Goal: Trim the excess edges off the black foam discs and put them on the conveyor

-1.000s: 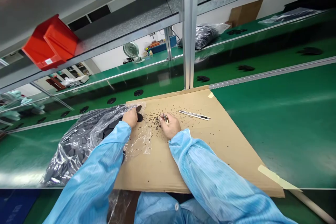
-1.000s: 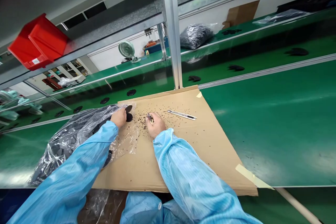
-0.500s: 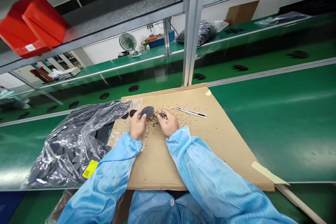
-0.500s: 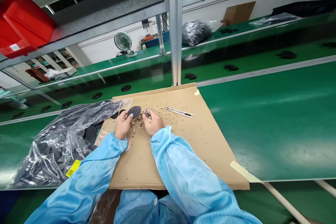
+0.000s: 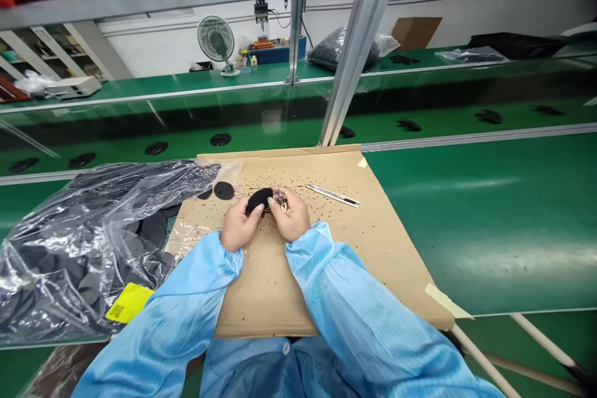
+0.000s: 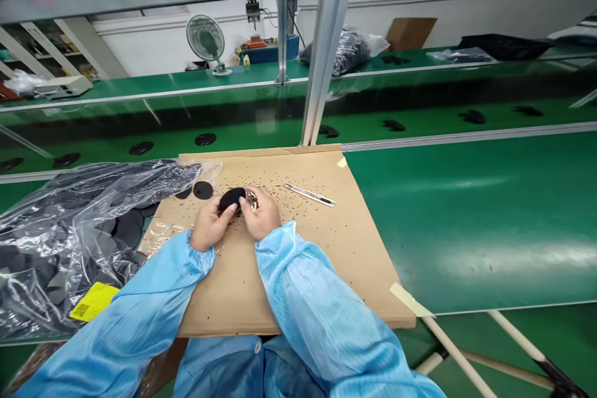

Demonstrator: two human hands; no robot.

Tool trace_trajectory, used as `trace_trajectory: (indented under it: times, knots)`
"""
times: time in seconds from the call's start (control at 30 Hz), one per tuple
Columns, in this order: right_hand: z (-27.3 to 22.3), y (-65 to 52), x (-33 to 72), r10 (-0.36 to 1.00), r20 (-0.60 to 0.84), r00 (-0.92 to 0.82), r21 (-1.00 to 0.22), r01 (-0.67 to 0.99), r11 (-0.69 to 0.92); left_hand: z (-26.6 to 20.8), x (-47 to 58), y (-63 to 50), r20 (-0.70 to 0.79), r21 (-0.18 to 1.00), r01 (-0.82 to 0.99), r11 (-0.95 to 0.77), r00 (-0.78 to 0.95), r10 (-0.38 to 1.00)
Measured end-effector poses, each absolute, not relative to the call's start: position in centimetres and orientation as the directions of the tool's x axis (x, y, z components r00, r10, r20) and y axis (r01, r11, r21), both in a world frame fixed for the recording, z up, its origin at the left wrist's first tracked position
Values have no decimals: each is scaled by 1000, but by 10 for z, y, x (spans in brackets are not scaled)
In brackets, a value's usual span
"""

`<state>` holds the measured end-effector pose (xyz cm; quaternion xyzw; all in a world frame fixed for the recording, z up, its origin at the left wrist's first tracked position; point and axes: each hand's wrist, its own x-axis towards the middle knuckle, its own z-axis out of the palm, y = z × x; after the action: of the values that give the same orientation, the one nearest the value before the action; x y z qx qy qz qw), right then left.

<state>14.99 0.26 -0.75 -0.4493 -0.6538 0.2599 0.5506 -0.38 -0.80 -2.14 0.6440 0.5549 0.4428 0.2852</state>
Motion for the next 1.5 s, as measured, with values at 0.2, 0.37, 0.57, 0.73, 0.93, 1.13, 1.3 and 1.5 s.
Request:
trace_trajectory:
  times: [0.2,0.37,0.57,0.73,0.93,1.13,1.3,1.5]
  knots:
    - [-7,2,148,866,498,-52,-798,365,480,-15,-4,-8,234,861,455,-229,45,971]
    - [-9,2,147,858,505,-94,-764,414,495,-11,-4,-10,224,864,448,-227,62,973]
    - [-7,1,148,852,512,-112,-755,414,509,-12,-4,-10,251,866,429,-257,72,965]
    - [-6,-1,147,857,501,-123,-756,420,502,-15,-5,-8,281,877,383,-290,80,956]
    - [-6,-1,146,855,497,-147,-751,422,508,-13,-5,-9,260,851,443,-283,115,959]
    - [-5,-2,145,849,499,-175,-740,423,522,-12,-5,-10,232,820,516,-248,96,968]
    - [-4,-3,145,851,492,-184,-737,431,520,-8,-4,-11,227,797,555,-241,95,969]
    - [-6,-3,145,850,493,-183,-734,436,520,-4,-3,-14,228,760,609,-226,75,971]
